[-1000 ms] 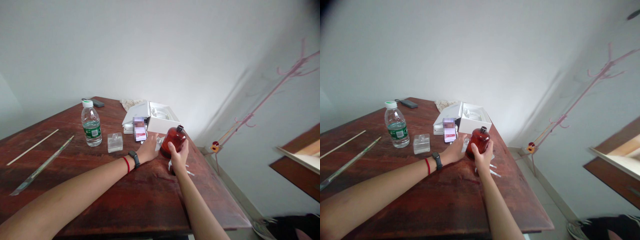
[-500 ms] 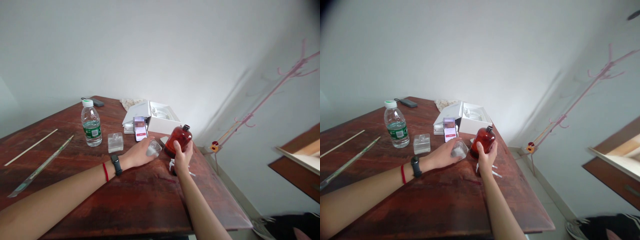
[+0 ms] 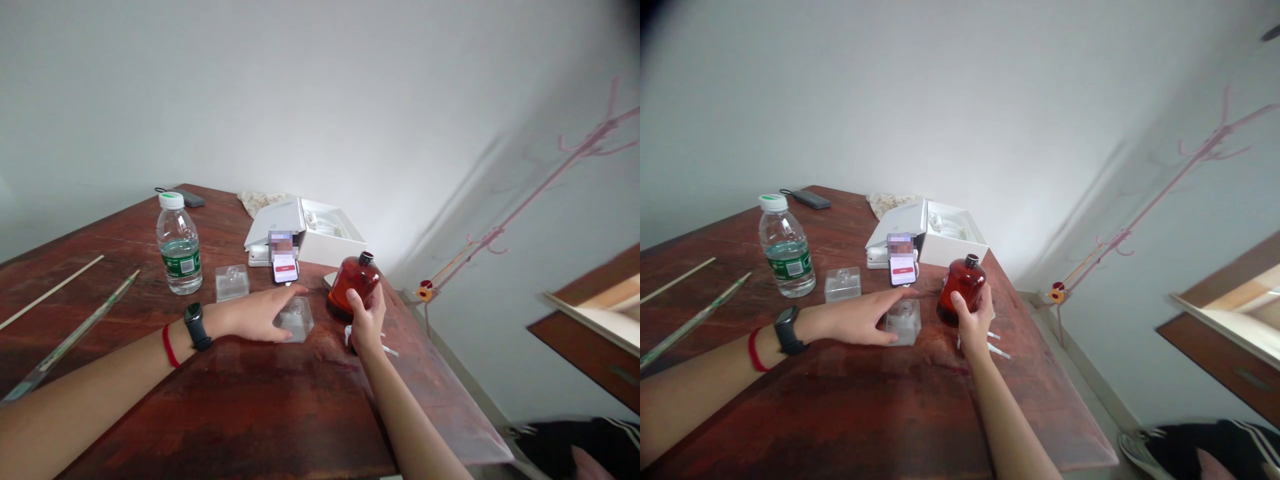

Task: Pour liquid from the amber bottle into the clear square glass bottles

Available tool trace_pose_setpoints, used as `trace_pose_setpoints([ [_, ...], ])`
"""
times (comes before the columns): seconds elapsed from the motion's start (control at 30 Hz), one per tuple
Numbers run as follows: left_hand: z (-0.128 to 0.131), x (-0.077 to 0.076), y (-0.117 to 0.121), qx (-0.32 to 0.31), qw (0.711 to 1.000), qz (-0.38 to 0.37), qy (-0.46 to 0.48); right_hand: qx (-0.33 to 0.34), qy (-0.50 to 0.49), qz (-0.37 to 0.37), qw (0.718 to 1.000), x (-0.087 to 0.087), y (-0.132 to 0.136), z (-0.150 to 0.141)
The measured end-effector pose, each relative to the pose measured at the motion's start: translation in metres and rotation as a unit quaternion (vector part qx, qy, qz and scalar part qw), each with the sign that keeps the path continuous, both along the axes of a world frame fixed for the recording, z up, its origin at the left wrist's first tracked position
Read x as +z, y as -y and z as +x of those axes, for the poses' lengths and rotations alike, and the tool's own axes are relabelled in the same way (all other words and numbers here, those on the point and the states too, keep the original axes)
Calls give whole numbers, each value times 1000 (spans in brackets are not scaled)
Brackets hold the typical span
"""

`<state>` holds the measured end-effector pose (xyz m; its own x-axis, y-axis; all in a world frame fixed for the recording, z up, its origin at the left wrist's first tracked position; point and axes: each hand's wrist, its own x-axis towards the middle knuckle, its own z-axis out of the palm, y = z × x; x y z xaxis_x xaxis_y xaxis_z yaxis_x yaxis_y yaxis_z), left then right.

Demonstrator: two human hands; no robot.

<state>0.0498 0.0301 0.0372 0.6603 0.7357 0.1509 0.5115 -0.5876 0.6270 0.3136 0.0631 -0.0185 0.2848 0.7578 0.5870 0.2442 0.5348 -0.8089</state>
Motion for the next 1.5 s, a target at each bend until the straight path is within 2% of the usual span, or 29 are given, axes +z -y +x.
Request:
trace_pose_setpoints([
  [0.17, -3, 3, -5, -4, 999, -28, -23, 39, 5, -21, 999, -4, 0, 0],
  [0.33, -7, 7, -8, -7, 997, -56, -45, 96, -4, -35, 995, 1, 1, -3],
  [0.5, -20, 27, -5, 0, 993, -69, -96, 105, 8, -42, 994, 9, 4, -6],
  [0.6, -25, 40, -2, 7, 994, -53, -92, 111, 13, -41, 993, 13, 7, -9],
  [0.7, -27, 47, 0, 9, 996, -37, -76, 123, 16, -29, 992, 17, 10, -12],
  [1.03, -19, 33, -4, 1, 993, -20, -112, 117, 15, -20, 993, 17, 8, -11],
  [1.37, -16, 36, -1, 4, 994, -8, -112, 139, 8, -38, 990, 18, 6, -12],
  [1.5, -15, 33, -1, 5, 993, -11, -116, 120, 19, -42, 992, 13, 3, -11],
])
